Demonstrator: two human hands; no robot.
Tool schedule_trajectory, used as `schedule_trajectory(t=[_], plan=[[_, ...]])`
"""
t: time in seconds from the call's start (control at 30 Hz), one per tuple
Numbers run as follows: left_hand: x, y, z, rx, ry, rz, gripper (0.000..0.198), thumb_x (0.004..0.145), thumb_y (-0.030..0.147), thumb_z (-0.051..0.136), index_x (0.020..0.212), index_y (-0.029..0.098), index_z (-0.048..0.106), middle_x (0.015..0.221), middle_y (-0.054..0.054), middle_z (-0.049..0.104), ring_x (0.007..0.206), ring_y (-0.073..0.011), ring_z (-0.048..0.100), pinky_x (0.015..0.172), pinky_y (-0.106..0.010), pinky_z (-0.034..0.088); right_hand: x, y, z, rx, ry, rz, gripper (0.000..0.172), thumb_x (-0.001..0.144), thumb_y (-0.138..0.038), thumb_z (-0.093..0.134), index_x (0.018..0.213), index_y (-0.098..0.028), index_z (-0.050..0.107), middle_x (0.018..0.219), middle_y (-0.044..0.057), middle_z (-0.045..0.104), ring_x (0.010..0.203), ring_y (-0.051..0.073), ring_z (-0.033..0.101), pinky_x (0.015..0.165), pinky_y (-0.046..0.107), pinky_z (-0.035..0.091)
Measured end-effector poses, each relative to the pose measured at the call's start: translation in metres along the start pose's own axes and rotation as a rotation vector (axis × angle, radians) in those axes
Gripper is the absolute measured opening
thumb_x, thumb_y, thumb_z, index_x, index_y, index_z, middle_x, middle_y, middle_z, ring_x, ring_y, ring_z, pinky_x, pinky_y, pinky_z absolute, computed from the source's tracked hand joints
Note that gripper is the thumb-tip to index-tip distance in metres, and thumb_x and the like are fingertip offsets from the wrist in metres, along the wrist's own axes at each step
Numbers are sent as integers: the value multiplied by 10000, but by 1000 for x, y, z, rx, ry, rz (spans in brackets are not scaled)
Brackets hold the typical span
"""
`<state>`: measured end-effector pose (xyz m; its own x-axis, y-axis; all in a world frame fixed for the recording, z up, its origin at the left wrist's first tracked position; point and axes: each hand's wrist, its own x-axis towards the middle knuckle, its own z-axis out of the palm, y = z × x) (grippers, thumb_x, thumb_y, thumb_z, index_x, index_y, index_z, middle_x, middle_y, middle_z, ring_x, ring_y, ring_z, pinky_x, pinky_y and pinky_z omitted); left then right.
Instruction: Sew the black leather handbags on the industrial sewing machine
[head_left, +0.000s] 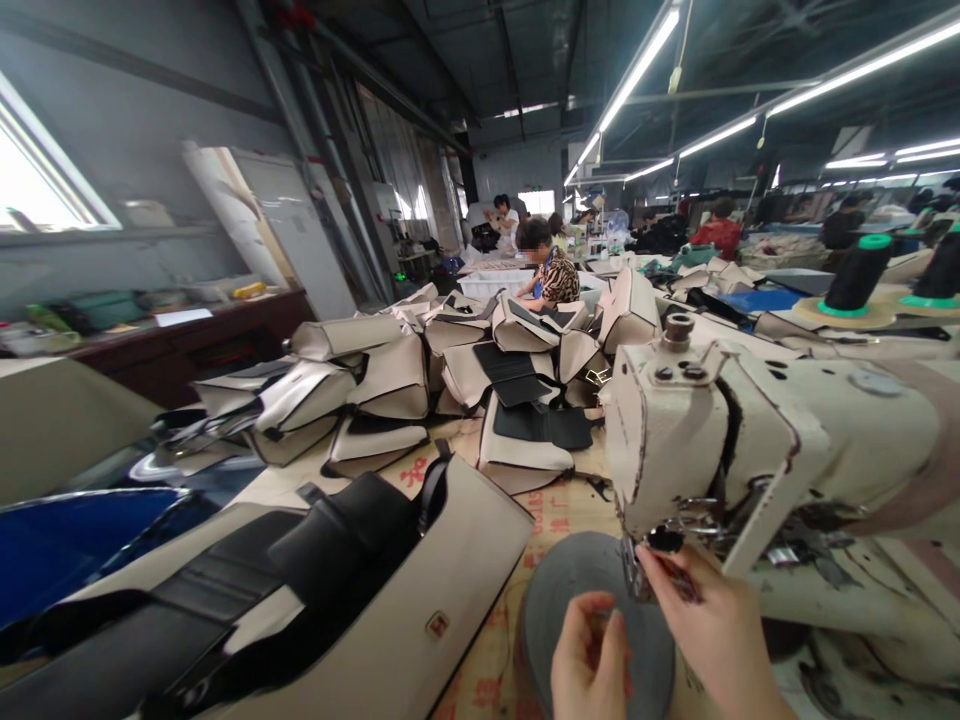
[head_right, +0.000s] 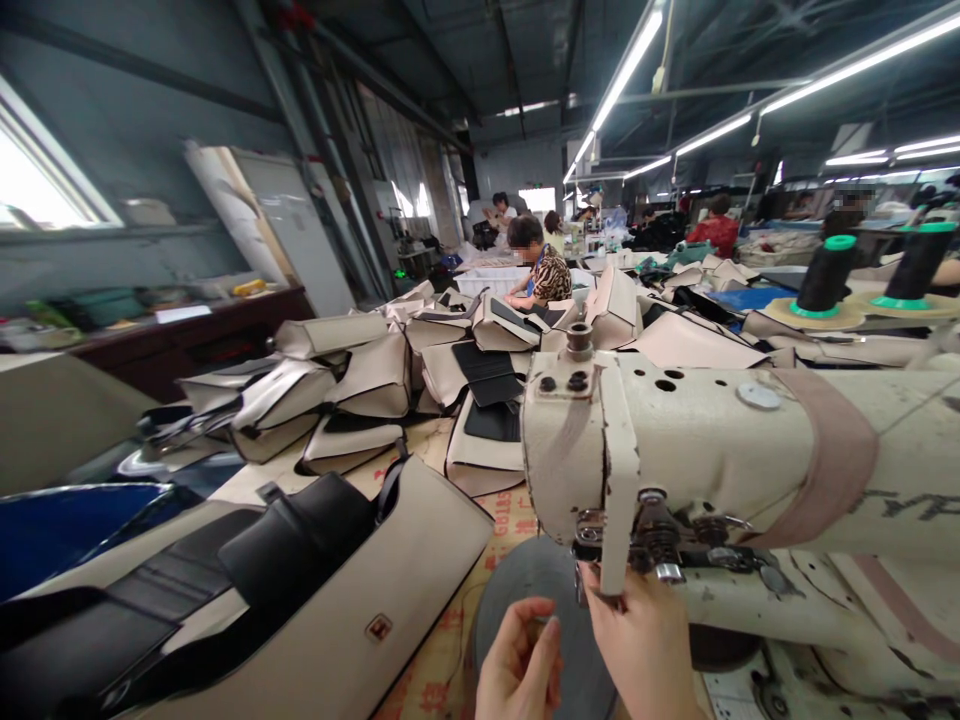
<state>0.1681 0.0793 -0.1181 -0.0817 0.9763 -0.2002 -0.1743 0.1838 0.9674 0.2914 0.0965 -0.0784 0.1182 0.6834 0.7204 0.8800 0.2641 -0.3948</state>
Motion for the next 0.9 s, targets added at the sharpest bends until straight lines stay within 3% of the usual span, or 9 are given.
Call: schedule_trajectory(t=[0.13,0.27,0.4,0.47,0.57,0.63,0.7,0.8,0.9], plan=[[-1,2,-2,-7,-9,-2,371,712,506,561,858,171,497,492,83,434,333,-21,302,330,-143,206,-5,0,3,-65,36,-49,270,885,-376,482,839,-178,660,727,68,640,677,176,620,664,263,456],[-2,3,-6,-5,-31,1,337,728,474,551,867,172,496,510,77,446,337,-20,302,334,-144,218,-10,3,-4,-204,54,-75,359,845,-494,497,880,-166,639,857,114,620,753,221,623,598,283,482],[-3,2,-13,-22,-31,-8,346,715,473,567,871,171,498,511,76,445,348,-23,315,342,-143,228,-21,11,-23,-125,68,-65,441,783,-490,591,1039,-132,579,996,140,569,758,188,629,551,215,508],[-4,1,-17,-35,-21,-31,361,699,482,582,868,173,503,502,77,441,354,-25,319,346,-141,227,-27,13,-34,-42,18,-6,496,779,-495,591,1108,-129,530,1007,128,563,712,153,635,541,170,513],[-7,0,-20,-55,1,-80,394,666,500,611,867,176,513,508,73,453,360,-25,328,344,-138,217,-34,11,-45,42,-201,62,452,852,-487,474,1161,-158,447,836,47,622,596,111,633,470,116,488],[-10,0,-20,-64,8,-108,420,648,515,624,872,178,514,518,69,464,358,-24,335,341,-136,212,-39,7,-44,50,-328,127,323,895,-440,403,1102,-195,440,718,-3,636,557,111,634,411,112,463],[-14,0,-21,-62,5,-131,447,634,535,629,879,180,511,521,67,473,352,-24,345,338,-133,211,-43,2,-37,35,-362,164,244,910,-408,371,1030,-210,445,732,2,654,582,130,645,422,136,476],[-18,3,-23,-46,-10,-151,509,618,589,615,907,186,501,551,47,514,352,-42,400,321,-136,209,-46,-5,-25,41,-312,151,263,915,-395,344,1031,-184,447,857,77,660,674,169,656,529,201,527],[-20,6,-25,-26,-49,-139,594,605,663,575,951,190,475,582,26,549,341,-56,425,307,-143,215,-40,-13,-17,73,-237,163,314,916,-417,329,1015,-156,472,900,129,650,727,192,656,540,222,532]])
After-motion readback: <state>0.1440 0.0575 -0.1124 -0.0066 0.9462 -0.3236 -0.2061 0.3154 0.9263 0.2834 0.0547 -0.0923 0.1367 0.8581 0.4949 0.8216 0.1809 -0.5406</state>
